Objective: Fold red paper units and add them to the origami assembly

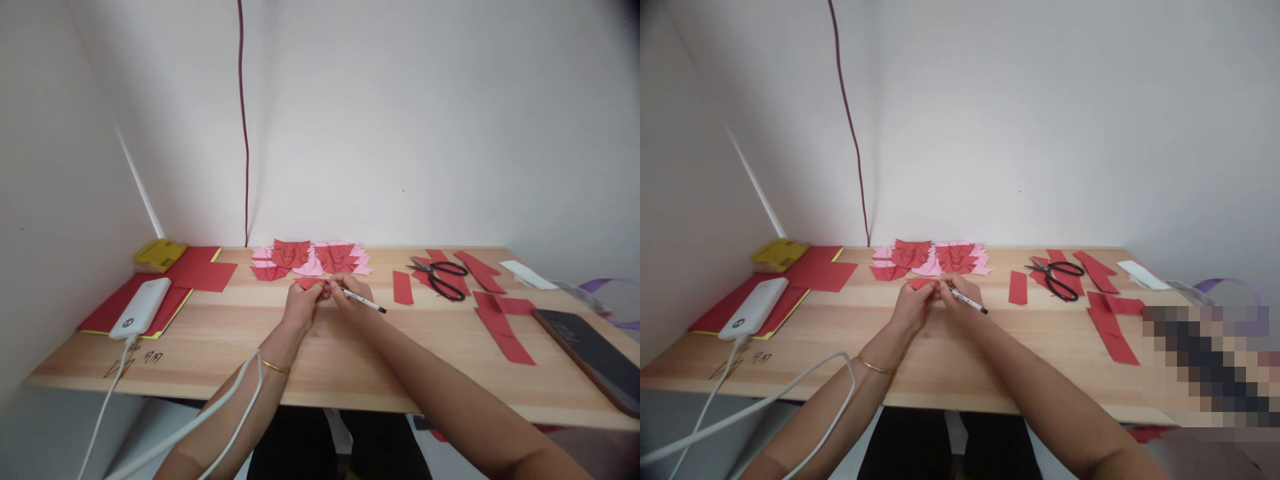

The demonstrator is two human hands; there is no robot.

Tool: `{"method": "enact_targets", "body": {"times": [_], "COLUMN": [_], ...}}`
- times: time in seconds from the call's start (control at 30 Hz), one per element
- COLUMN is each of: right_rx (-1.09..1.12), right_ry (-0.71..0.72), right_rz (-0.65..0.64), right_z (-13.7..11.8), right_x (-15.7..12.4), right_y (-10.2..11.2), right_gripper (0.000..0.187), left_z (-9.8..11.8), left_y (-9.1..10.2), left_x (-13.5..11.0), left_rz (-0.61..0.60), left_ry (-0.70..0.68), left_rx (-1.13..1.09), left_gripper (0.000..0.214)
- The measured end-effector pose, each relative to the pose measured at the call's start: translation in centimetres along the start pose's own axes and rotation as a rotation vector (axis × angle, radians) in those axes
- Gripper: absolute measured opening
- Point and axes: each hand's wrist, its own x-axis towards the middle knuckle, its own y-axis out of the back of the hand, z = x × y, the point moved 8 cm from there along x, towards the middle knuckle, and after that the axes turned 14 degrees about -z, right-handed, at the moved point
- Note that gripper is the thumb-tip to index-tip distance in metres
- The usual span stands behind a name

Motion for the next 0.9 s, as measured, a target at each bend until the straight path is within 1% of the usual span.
{"method": "enact_targets", "body": {"times": [0.13, 0.33, 0.5, 0.63, 0.9], "right_rx": [-0.033, -0.054, -0.069, -0.06, -0.039], "right_ry": [-0.003, 0.008, 0.017, 0.015, -0.006], "right_rz": [-0.002, 0.029, 0.016, -0.004, 0.008], "right_z": [-0.08, 0.16, 0.36, 0.27, 0.15], "right_x": [0.05, 0.0, 0.1, 0.13, 0.05], "right_y": [0.01, 0.11, -0.03, -0.05, 0.15], "right_gripper": [0.019, 0.019, 0.021, 0.021, 0.019], "left_z": [-0.01, -0.09, 0.07, 0.15, 0.07], "left_y": [0.08, 0.12, 0.13, 0.08, -0.04], "left_x": [-0.04, -0.02, -0.08, -0.07, -0.06], "left_rz": [0.005, 0.007, 0.019, 0.014, 0.003], "left_ry": [0.004, 0.012, 0.008, 0.009, 0.012], "left_rx": [0.001, -0.011, -0.006, -0.001, -0.007], "left_gripper": [0.009, 0.011, 0.011, 0.011, 0.01]}}
